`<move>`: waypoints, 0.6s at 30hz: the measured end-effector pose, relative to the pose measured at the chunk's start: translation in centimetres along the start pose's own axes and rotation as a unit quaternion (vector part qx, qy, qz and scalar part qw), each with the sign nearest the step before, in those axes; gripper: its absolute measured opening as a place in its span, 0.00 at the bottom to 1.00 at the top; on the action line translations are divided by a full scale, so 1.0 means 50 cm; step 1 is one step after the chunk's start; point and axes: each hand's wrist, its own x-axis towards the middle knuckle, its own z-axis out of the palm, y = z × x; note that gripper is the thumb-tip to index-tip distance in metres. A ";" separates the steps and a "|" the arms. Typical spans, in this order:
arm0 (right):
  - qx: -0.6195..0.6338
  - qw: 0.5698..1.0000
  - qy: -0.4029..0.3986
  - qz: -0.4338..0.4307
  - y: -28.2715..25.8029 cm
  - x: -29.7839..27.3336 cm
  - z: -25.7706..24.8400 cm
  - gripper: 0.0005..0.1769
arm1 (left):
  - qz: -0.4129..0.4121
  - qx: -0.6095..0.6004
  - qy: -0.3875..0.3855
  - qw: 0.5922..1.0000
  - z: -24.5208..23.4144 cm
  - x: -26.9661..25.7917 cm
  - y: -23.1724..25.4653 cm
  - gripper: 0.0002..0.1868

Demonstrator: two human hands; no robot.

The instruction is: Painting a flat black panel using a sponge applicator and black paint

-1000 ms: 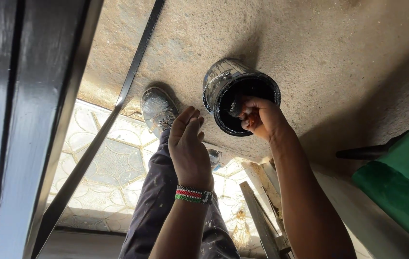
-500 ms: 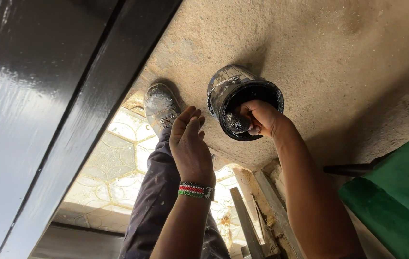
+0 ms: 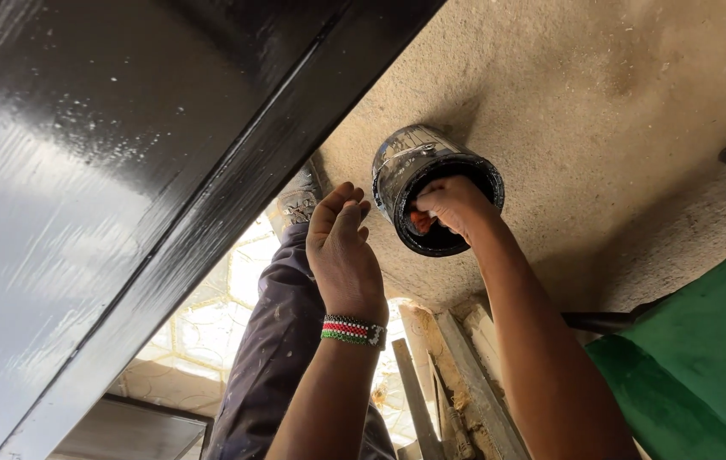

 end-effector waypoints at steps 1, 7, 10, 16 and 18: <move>0.076 0.995 -0.044 -0.052 -0.003 0.002 0.002 0.11 | 0.004 -0.014 -0.001 1.000 0.001 0.001 -0.001 0.23; 0.090 0.990 -0.042 0.098 -0.041 -0.061 -0.027 0.08 | 0.031 -0.095 -0.009 0.995 0.005 0.008 0.001 0.19; 0.170 0.978 -0.052 0.111 -0.027 -0.071 -0.049 0.06 | 0.020 -0.087 0.004 0.996 0.011 0.003 0.018 0.18; 0.239 0.962 -0.039 0.126 0.026 -0.035 -0.060 0.13 | -0.001 -0.057 0.038 0.998 0.008 -0.009 0.036 0.18; 0.237 0.962 -0.014 0.138 0.034 -0.018 -0.049 0.17 | -0.006 -0.051 0.048 0.998 0.005 -0.007 0.033 0.18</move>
